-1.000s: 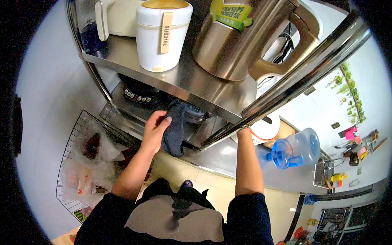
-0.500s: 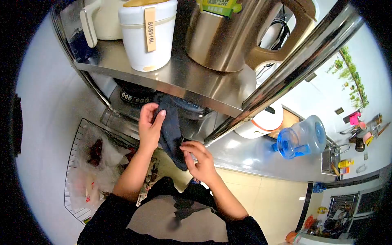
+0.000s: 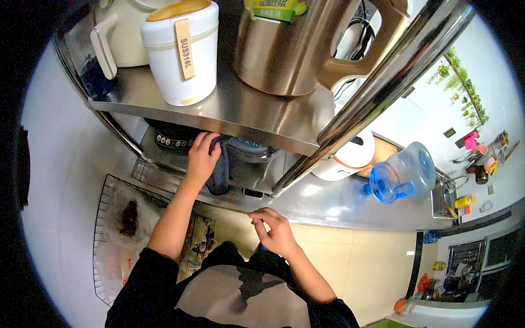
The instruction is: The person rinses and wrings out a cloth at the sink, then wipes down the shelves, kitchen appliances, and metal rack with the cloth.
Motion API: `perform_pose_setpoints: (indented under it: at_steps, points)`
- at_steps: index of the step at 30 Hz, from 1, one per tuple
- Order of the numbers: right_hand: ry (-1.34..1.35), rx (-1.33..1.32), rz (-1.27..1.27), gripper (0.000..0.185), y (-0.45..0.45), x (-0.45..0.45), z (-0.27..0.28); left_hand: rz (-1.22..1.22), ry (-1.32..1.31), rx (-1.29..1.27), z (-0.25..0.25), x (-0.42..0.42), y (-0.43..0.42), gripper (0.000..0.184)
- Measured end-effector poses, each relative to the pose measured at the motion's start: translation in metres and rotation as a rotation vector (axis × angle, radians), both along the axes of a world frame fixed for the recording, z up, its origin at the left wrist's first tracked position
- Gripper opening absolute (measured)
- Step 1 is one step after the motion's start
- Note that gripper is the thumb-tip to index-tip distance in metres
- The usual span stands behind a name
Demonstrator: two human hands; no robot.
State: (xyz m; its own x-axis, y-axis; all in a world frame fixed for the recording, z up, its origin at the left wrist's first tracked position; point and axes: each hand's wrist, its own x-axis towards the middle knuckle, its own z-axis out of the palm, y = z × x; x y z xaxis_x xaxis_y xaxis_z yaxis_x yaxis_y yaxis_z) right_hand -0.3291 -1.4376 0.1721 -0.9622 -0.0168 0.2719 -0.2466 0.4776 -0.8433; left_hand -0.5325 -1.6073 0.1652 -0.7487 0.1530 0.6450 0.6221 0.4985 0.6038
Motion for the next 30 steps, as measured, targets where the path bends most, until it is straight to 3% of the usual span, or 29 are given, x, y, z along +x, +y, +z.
perform_pose_setpoints:
  at_steps: [5, 7, 8, 9, 11, 12, 13, 14, 15, 17, 19, 20, 23, 26, 27, 28, 29, 30]
  points:
    - [-0.089, -0.069, -0.022, 0.015, -0.007, 0.001, -0.017, 0.133, -0.206, -0.012, -0.013, 0.005, -0.018, 0.027]
    - [-0.376, -0.404, -0.063, 0.015, -0.012, -0.003, -0.051, -0.042, -0.543, 0.468, -0.014, 0.027, -0.018, 0.027]
    - [-0.535, -0.336, 0.024, 0.032, -0.008, -0.007, -0.065, -0.046, -0.558, 0.529, -0.012, 0.038, -0.016, 0.027]
    - [-0.527, -0.343, 0.012, 0.032, -0.01, -0.009, -0.071, -0.06, -0.556, 0.522, -0.005, 0.051, -0.014, 0.027]
    - [-0.825, -0.658, 0.04, 0.054, -0.023, -0.016, -0.081, -0.206, -0.822, 0.973, 0.015, 0.076, -0.012, 0.024]
    - [-0.866, -0.86, 0.099, 0.07, -0.026, -0.016, -0.089, -0.212, -0.827, 0.966, 0.02, 0.088, -0.01, 0.024]
    - [-0.863, -0.865, 0.095, 0.07, -0.031, -0.018, -0.086, -0.209, -0.963, 1.11, 0.025, 0.098, -0.007, 0.023]
    - [-0.782, -1.171, 0.155, 0.072, -0.037, -0.019, -0.083, -0.201, -1.102, 1.254, 0.026, 0.108, -0.004, 0.021]
    - [-0.68, -1.474, 0.215, 0.074, -0.04, -0.019, -0.076, -0.279, -1.122, 1.218, 0.019, 0.117, -0.003, 0.019]
    - [-0.69, -1.58, 0.06, 0.064, -0.041, -0.018, -0.063, -0.37, -1.113, 0.955, -0.018, 0.125, -0.005, 0.021]
    - [-0.559, -1.273, -0.024, 0.048, -0.042, -0.021, -0.064, -0.27, -0.709, 0.153, -0.029, 0.121, -0.012, 0.028]
    - [-0.503, -1.191, -0.051, 0.036, -0.042, -0.024, -0.065, -0.301, -0.626, 0.052, -0.032, 0.119, -0.017, 0.03]
    - [-0.264, -1.014, -0.167, 0.035, -0.047, -0.032, -0.055, -0.33, -0.363, -0.25, 0.003, 0.097, -0.023, 0.031]
    - [0.017, -0.559, -0.359, 0.043, -0.042, -0.056, -0.049, -0.311, -0.243, -0.083, 0.032, 0.062, -0.01, 0.026]
    - [0.132, -0.347, -0.438, 0.046, -0.039, -0.065, -0.041, -0.333, -0.088, -0.125, 0.042, 0.046, -0.001, 0.023]
    - [0.151, -0.315, -0.503, 0.049, -0.041, -0.074, -0.033, -0.344, 0.001, -0.145, 0.047, 0.031, 0.01, 0.021]
    - [0.168, -0.284, -0.565, 0.052, -0.042, -0.084, -0.03, -0.344, -0.064, -0.165, 0.048, 0.018, 0.021, 0.023]
    - [0.104, -0.155, -0.573, 0.051, -0.038, -0.093, -0.036, -0.274, -0.135, -0.339, 0.047, 0.001, 0.029, 0.027]
